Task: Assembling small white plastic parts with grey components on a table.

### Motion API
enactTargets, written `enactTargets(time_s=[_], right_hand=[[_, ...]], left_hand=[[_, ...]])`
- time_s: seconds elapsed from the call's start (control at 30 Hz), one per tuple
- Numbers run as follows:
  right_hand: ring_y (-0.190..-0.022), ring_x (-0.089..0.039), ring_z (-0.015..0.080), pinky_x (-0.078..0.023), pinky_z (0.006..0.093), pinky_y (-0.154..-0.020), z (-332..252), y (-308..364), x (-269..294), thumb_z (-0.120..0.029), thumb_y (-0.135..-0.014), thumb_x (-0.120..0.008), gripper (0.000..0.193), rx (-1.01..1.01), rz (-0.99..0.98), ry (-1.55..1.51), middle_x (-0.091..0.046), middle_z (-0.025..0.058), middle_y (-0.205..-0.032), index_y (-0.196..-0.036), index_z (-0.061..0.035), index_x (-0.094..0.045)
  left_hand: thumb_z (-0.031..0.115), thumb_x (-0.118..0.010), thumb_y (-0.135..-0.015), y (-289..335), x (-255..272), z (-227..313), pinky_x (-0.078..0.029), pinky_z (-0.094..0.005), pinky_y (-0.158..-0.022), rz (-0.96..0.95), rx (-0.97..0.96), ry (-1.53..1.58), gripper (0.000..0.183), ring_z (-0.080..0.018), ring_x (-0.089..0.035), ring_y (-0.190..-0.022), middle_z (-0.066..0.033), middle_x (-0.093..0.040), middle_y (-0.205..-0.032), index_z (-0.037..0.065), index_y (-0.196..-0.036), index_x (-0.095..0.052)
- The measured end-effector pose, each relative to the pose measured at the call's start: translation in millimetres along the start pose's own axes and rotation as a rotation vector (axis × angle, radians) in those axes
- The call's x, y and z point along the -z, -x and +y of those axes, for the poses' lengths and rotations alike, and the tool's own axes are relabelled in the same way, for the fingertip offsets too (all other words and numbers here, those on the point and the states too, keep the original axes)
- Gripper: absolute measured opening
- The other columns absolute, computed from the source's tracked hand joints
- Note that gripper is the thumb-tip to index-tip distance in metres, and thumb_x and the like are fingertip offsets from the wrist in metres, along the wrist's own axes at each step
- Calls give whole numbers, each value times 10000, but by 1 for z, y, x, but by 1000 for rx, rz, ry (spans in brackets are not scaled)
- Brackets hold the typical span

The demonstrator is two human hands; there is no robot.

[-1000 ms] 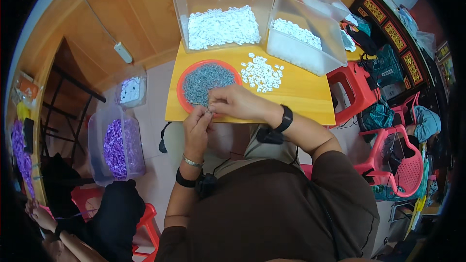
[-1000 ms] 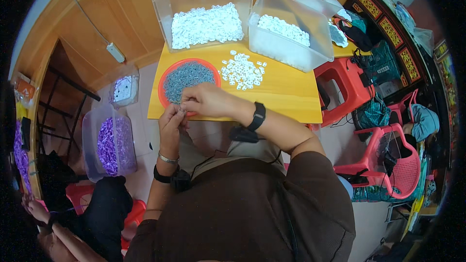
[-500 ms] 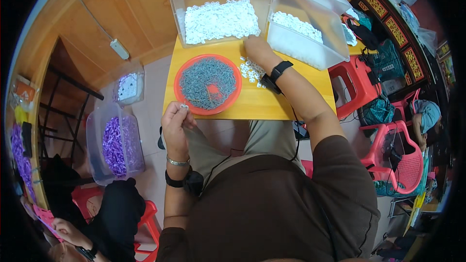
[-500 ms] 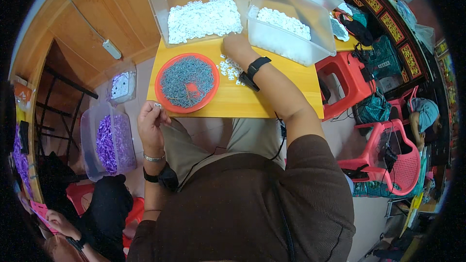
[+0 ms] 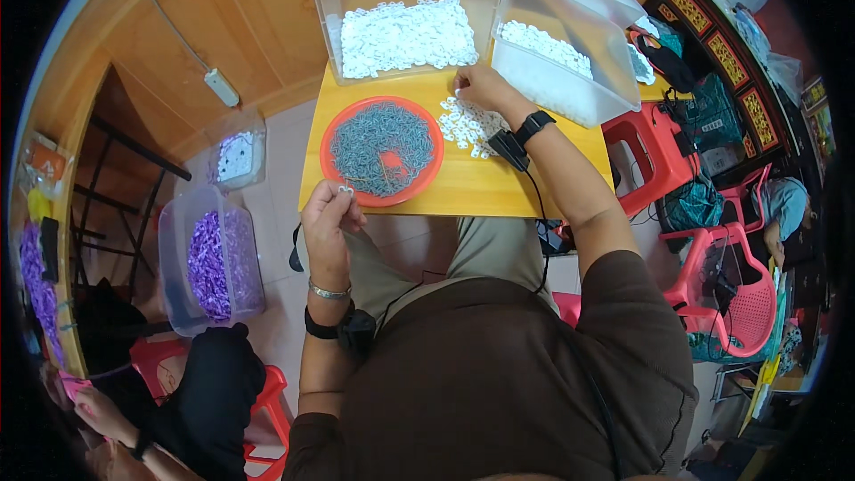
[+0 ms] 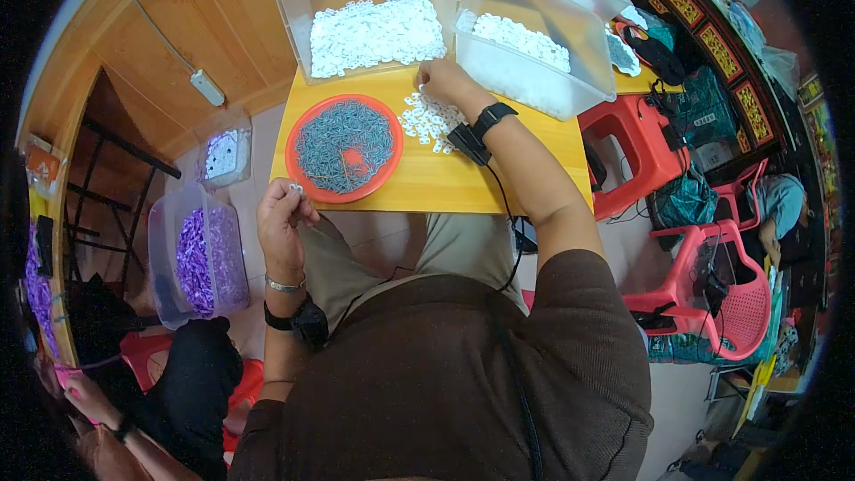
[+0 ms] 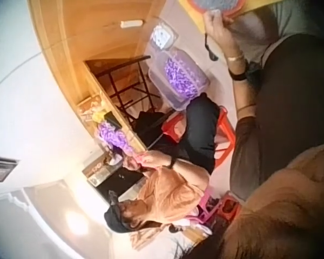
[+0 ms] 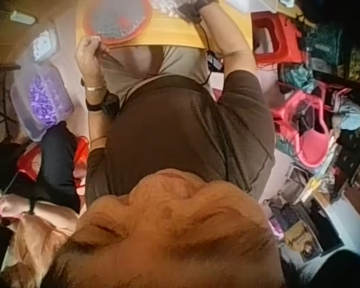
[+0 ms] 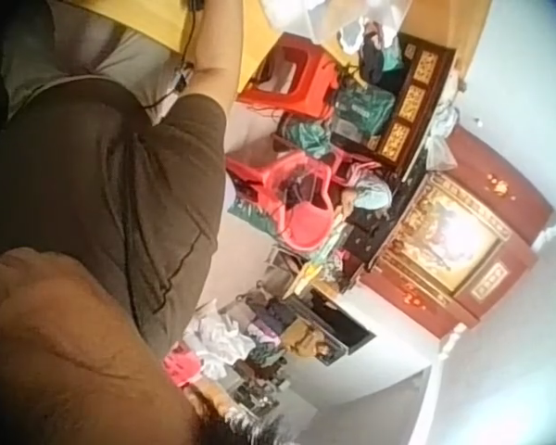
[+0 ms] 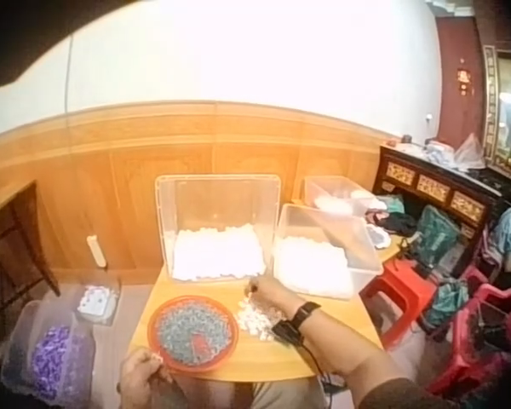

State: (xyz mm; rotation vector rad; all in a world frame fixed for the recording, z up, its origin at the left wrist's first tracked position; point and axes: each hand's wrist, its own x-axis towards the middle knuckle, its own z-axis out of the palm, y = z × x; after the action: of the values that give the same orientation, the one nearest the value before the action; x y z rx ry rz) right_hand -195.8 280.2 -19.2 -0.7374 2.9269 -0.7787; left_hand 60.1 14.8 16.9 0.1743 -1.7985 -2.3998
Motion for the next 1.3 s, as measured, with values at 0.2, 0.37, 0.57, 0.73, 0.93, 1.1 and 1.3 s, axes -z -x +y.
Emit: enactTargets(time_s=[0.2, 0.37, 0.57, 0.73, 0.93, 1.1, 1.3], right_hand=[[-625, -584, 129, -468, 266, -576, -19, 17, 15, -68, -789, -635, 149, -79, -92, -545, -633, 39, -744, -930, -20, -638], [-647, -561, 55, -460, 188, -572, -88, 52, 23, -106, -864, -612, 165, 5, -235, -1024, -611, 2, -771, -997, -7, -621], [-663, -574, 50, -470, 183, -613, -147, 77, 12, -98, -856, -620, 165, 77, -307, -1126, -641, 7, -815, -1001, -21, -626], [-729, -581, 68, -479, 204, -659, -169, 87, 1, -61, -847, -612, 179, 95, -288, -1154, -629, 24, -844, -1013, 5, -619], [-784, -596, 65, -483, 194, -729, -176, 100, -9, -47, -837, -619, 180, 93, -290, -1174, -643, 18, -859, -1015, -14, -630], [-794, -582, 56, -472, 188, -735, -177, 104, -13, -42, -831, -624, 178, 92, -290, -1174, -633, 9, -865, -1007, -18, -635], [-783, -570, 47, -462, 184, -728, -176, 103, -13, -42, -829, -621, 168, 70, -287, -1169, -628, 0, -856, -994, -20, -642]], left_hand=[[166, -462, -876, 2, -6, -1, -385, -222, -518, -12, 17, -25, 141, -115, -505, -550, -23, -508, -636, 63, -784, -490], [136, -492, -872, 5, -13, -4, -352, -200, -499, -27, -4, 30, 134, -77, -459, -537, 9, -473, -615, 67, -758, -485], [170, -475, -879, 6, -17, -5, -369, -206, -499, -59, 20, 9, 132, -96, -492, -545, 0, -487, -628, 75, -788, -495], [176, -477, -883, 6, -15, -5, -373, -202, -504, -31, 17, -5, 127, -91, -493, -551, 1, -501, -639, 72, -814, -503], [134, -490, -883, 6, -17, -6, -342, -193, -507, -5, 10, 2, 121, -62, -439, -541, 13, -485, -620, 60, -789, -502], [144, -499, -880, 6, -19, -12, -357, -196, -509, -46, 34, 4, 118, -54, -422, -543, 23, -466, -620, 57, -801, -508], [132, -505, -872, 5, -19, -13, -361, -201, -496, -48, 31, -32, 114, -53, -425, -547, 19, -468, -620, 50, -793, -512]])
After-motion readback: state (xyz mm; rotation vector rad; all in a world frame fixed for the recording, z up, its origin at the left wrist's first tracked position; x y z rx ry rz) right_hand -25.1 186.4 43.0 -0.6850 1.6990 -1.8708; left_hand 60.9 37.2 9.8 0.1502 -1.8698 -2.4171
